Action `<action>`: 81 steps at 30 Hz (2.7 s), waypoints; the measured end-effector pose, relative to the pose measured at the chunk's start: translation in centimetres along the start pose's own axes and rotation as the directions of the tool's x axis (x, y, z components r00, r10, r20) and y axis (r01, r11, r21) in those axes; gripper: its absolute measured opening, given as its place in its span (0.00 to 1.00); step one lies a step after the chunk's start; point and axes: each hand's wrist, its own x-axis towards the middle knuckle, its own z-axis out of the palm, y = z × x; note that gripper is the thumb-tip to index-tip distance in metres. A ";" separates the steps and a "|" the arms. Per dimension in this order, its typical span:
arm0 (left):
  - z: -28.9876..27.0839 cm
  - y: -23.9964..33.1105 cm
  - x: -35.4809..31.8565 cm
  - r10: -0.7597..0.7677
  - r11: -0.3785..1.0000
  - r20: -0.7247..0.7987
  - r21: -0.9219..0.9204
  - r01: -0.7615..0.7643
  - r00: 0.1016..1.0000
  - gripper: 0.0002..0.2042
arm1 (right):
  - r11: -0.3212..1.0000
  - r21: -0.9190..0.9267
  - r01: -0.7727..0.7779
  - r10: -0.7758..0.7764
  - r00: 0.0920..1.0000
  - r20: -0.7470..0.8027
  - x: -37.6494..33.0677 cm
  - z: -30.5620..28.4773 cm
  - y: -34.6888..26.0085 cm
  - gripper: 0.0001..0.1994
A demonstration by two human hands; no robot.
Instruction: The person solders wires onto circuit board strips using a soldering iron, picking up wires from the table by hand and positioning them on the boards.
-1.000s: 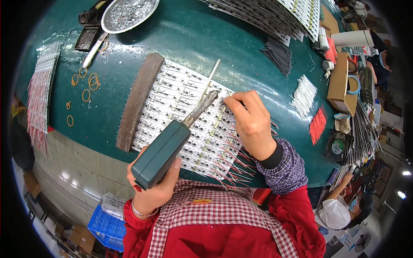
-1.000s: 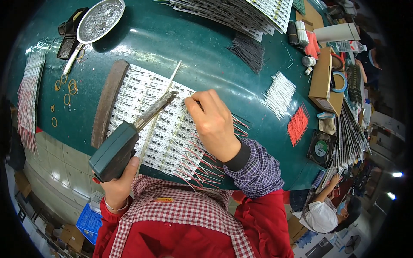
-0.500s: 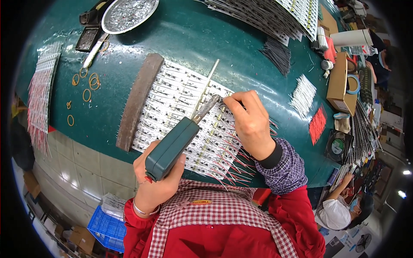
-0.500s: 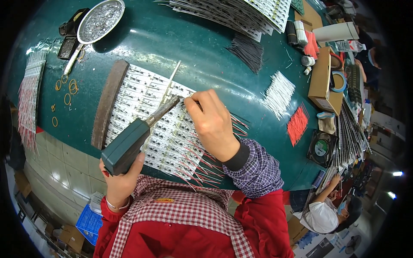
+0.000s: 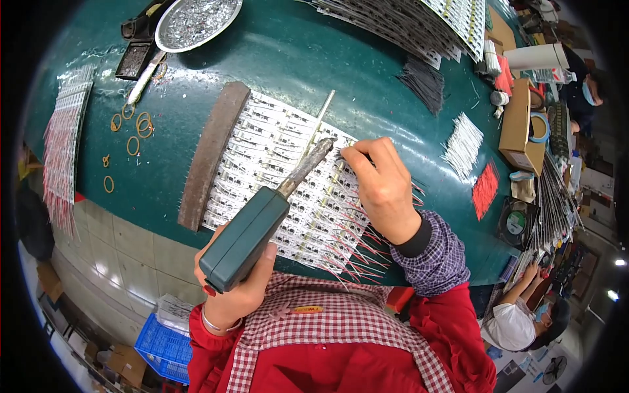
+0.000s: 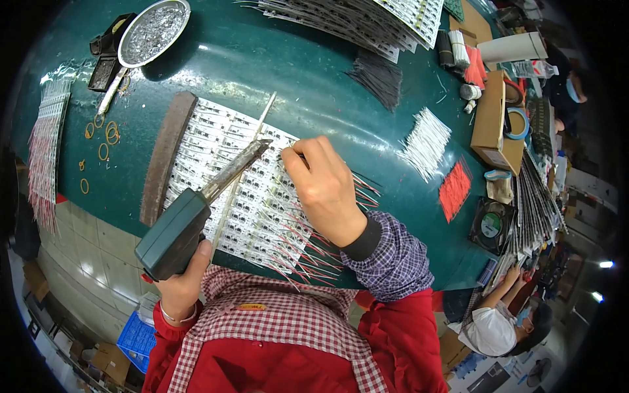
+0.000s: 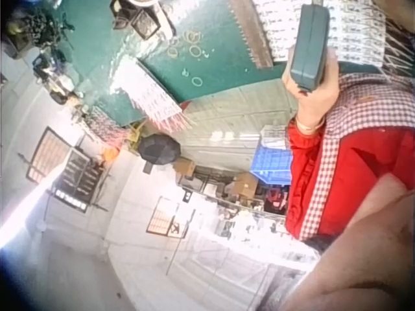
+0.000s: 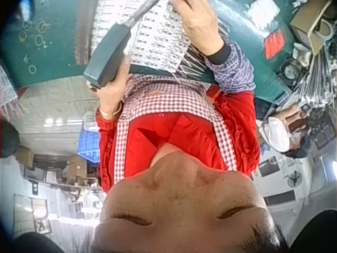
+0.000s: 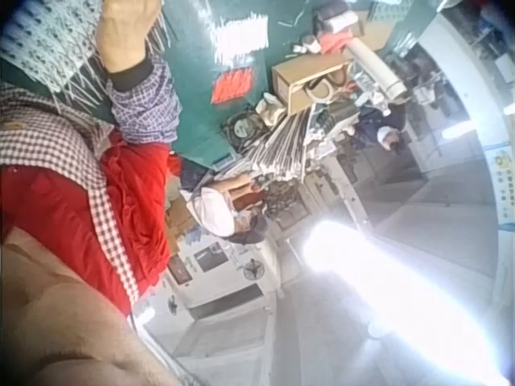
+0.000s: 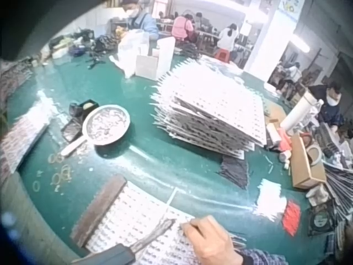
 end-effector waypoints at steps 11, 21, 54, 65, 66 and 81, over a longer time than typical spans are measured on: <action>-0.2 -0.3 -0.8 -0.001 0.999 0.007 0.035 0.001 1.000 0.10 | 0.999 0.038 0.010 -0.006 0.996 -0.091 -0.6 -0.4 -0.9 0.16; -0.1 -0.1 -0.9 0.001 0.998 0.078 0.064 -0.006 0.997 0.09 | 0.994 0.102 0.030 -0.026 0.999 -0.046 -0.9 0.2 -0.7 0.16; -1.0 -0.3 -2.0 -0.015 1.000 0.017 0.020 0.015 1.000 0.10 | 0.989 0.133 0.065 -0.048 0.991 -0.125 -1.4 0.1 -1.7 0.19; -1.3 0.0 -2.4 -0.106 0.993 0.085 0.063 0.101 0.991 0.10 | 0.987 0.162 0.014 -0.008 0.999 -0.038 -1.8 0.5 -1.8 0.19; -1.3 -0.1 -2.4 -0.107 0.993 0.086 0.062 0.102 0.991 0.10 | 0.988 0.156 0.018 -0.013 0.999 -0.033 -1.8 0.5 -1.8 0.19; -1.1 -0.4 -2.5 -0.065 0.991 0.127 0.127 0.049 0.990 0.08 | 0.993 0.108 0.045 -0.045 0.999 -0.004 -1.6 0.4 -1.8 0.17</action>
